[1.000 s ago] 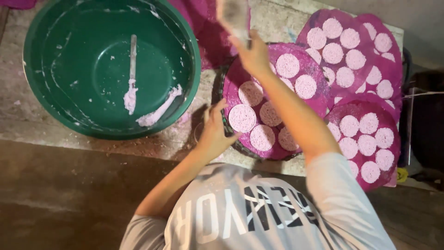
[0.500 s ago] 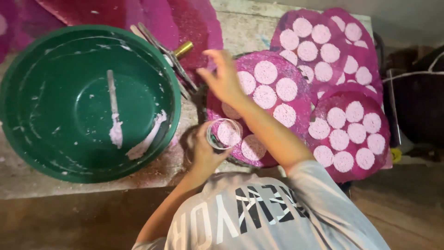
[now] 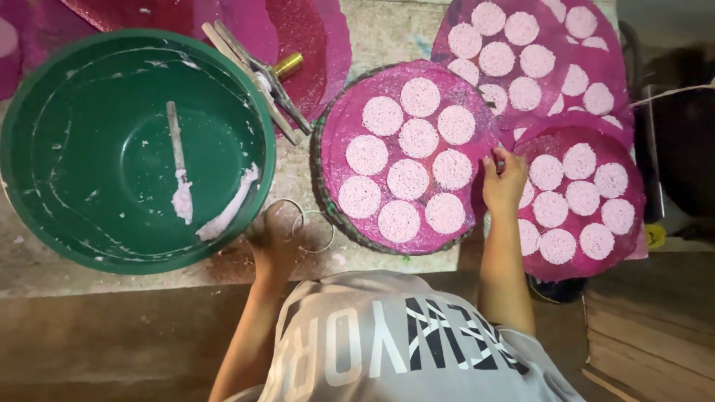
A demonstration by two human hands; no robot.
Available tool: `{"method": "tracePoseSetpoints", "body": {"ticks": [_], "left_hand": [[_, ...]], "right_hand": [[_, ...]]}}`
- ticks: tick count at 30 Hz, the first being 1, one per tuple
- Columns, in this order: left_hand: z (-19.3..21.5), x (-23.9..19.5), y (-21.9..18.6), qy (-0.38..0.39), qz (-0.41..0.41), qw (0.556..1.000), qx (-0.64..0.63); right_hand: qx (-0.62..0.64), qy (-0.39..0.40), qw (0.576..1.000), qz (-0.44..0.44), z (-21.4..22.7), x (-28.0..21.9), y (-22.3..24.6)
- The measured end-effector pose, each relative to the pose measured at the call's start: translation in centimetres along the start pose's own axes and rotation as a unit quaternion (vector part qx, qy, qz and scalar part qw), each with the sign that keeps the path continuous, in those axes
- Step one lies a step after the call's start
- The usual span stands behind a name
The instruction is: The person scoops pink paste from a green basin and presses it into circular molds on a pink tray using a handheld press. They repeat this process to form multiple round items and arrange them on the tray.
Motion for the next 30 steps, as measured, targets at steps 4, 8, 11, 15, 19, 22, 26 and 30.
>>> {"method": "tracePoseSetpoints", "body": {"ticks": [4, 8, 11, 15, 19, 22, 26, 30], "left_hand": [[0.0, 1.6, -4.1, 0.011, -0.047, 0.99, -0.133], [-5.0, 5.9, -6.6, 0.069, -0.062, 0.987, -0.128], [-8.2, 8.5, -6.9, 0.081, -0.062, 0.993, -0.052], [-11.0, 10.0, -5.2, 0.12, -0.004, 0.993, 0.022], [-12.1, 10.4, -3.8, 0.137, 0.056, 0.989, -0.002], [-11.6, 10.3, -3.9, 0.106, 0.05, 0.993, -0.019], [-10.5, 9.7, -4.8, 0.072, 0.037, 0.997, -0.02], [-7.9, 9.6, -8.0, 0.018, -0.011, 0.999, -0.036]], "right_hand": [[0.014, -0.012, 1.0, -0.004, 0.1, 0.2, -0.2], [-0.009, 0.04, 0.999, 0.003, -1.0, 1.3, -0.3], [0.007, 0.088, 0.994, -0.071, -2.3, 1.5, -1.6], [-0.039, 0.068, 0.997, -0.021, -2.7, 2.4, -0.4], [-0.034, -0.038, 0.996, 0.071, -1.1, 4.6, 1.9], [-0.03, -0.002, 1.0, 0.004, -1.8, 6.2, 0.9], [-0.03, 0.007, 0.999, -0.015, -1.4, 6.8, 1.6], [0.032, -0.017, 0.999, 0.012, 0.4, 6.2, 3.9]]}}
Point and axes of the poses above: each hand's wrist, its own x-axis towards the middle knuckle, its own z-axis out of the back of the hand, y = z × x, the point moved 9 cm from there along x, towards the middle knuckle, and after that the axes turned 6 degrees about z, right-handed, at the moved point
